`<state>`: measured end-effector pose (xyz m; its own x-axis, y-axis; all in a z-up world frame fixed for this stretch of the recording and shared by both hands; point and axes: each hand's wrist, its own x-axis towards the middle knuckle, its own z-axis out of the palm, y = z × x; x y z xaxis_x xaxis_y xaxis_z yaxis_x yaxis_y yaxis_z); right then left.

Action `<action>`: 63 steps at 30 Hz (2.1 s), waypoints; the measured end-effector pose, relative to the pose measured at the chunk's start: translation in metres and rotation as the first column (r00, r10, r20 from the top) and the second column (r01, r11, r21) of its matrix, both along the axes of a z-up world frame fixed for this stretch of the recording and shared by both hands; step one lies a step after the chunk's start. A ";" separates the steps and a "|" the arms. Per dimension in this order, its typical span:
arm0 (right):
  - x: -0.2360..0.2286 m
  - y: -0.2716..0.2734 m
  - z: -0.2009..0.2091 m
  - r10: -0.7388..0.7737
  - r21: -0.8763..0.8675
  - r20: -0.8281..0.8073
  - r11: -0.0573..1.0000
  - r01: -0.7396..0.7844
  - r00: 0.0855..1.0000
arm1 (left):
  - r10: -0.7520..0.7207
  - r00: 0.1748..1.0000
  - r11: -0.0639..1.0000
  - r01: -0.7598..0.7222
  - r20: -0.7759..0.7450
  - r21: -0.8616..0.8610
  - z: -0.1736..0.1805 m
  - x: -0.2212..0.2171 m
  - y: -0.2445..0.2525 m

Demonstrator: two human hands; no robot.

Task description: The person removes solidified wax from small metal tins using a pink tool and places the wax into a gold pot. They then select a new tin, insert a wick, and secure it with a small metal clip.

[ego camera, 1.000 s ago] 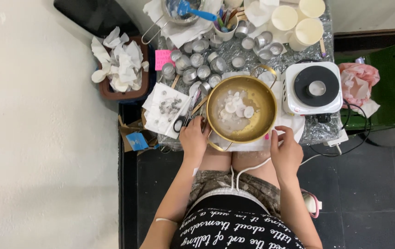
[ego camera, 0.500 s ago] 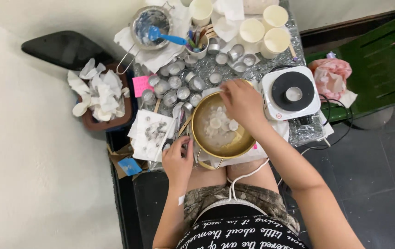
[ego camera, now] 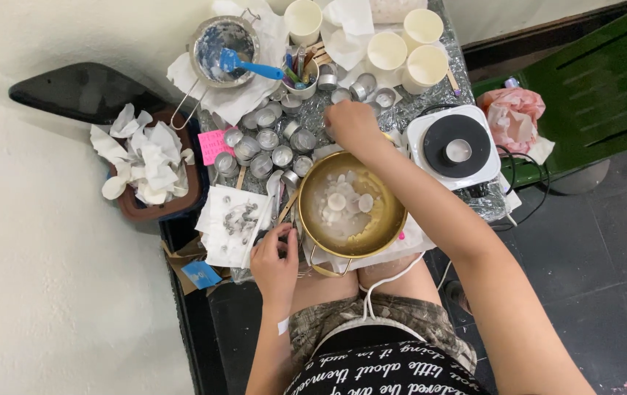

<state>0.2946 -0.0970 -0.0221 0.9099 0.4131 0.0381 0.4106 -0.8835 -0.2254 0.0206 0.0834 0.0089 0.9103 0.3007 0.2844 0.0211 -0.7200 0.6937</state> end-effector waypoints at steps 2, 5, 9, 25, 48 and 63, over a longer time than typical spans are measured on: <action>-0.021 -0.012 0.058 -0.012 0.063 0.029 0.998 0.011 0.999 | -0.004 1.000 1.000 0.004 -0.004 0.002 0.004 0.000 0.000; -0.049 -0.053 0.118 -0.014 0.269 0.045 0.963 0.001 0.999 | -0.003 1.000 1.000 0.003 -0.009 -0.008 0.010 -0.003 0.001; -0.077 -0.139 0.146 -0.066 0.381 0.205 0.924 -0.018 0.977 | 0.003 1.000 1.000 -0.003 -0.027 -0.019 0.010 -0.006 0.000; -0.104 -0.239 0.091 -0.323 0.295 0.179 0.919 0.262 0.929 | -0.088 0.996 0.996 0.088 -0.022 -0.010 0.014 -0.020 -0.030; -0.193 -0.245 0.066 -0.542 0.199 0.228 0.839 0.506 0.809 | -0.202 0.978 0.979 0.201 0.043 0.020 0.011 -0.025 -0.024; -0.222 -0.243 0.000 -0.698 0.515 -0.213 0.514 0.685 0.684 | -0.207 0.976 0.978 0.206 0.062 0.032 0.008 -0.024 -0.026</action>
<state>0.0722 -0.3397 -0.0222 0.8957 -0.4416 0.0511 -0.2684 -0.6288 -0.7298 -0.0030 0.0569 0.0174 0.9315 0.0998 0.3498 -0.1742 -0.7217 0.6699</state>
